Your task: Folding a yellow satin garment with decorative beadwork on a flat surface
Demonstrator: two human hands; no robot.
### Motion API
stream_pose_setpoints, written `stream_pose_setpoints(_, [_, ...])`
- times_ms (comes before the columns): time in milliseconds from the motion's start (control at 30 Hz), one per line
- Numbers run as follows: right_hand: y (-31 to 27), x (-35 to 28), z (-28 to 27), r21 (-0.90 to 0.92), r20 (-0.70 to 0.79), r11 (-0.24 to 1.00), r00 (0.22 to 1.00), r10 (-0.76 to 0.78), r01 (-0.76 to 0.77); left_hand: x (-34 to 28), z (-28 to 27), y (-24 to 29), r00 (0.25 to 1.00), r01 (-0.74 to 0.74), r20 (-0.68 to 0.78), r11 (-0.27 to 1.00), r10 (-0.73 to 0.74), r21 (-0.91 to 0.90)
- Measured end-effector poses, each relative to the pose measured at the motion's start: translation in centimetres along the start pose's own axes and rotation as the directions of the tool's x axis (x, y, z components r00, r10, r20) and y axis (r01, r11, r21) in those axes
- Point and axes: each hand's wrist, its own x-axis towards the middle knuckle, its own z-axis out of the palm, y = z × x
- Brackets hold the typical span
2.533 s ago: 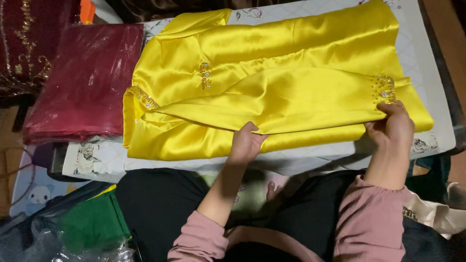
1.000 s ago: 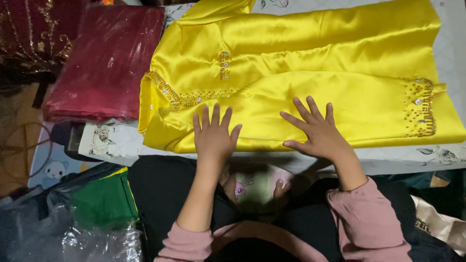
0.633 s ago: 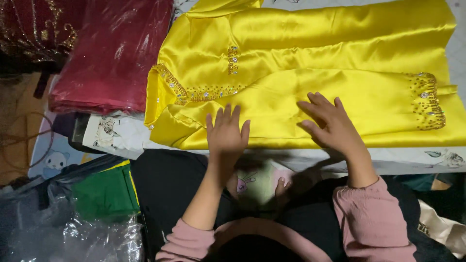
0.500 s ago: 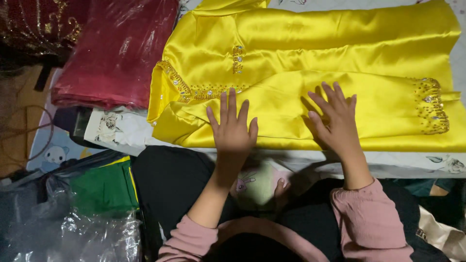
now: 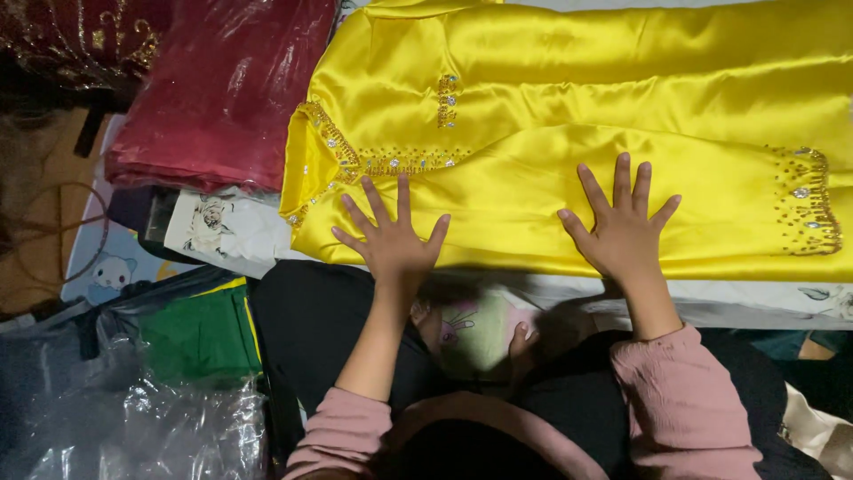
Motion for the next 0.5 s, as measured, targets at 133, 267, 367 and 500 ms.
stream_pose_setpoints(133, [0.5,0.1,0.4,-0.002,0.011,1.0,1.0,-0.006,0.006,-0.2,-0.1,-0.5,1.0,0.0,0.003,1.0,0.0,0.01])
stream_pose_setpoints(267, [-0.3,-0.2,-0.7,0.029,0.037,0.999,0.999,0.017,-0.018,0.1,-1.4,-0.9,0.992,-0.005,0.125,0.996,0.016,-0.091])
stream_pose_setpoints(367, [-0.9,-0.6,-1.6,0.138,-0.02,0.989,0.999,0.048,-0.045,0.4,-3.3,0.7,0.997,-0.016,0.073,0.982,0.03,-0.186])
stream_pose_setpoints(500, [-2.7,-1.4,-3.3,0.278,-0.252,0.957,0.968,-0.018,0.09,1.1,-5.4,5.7,0.945,-0.324,-0.183,0.858,0.272,-0.398])
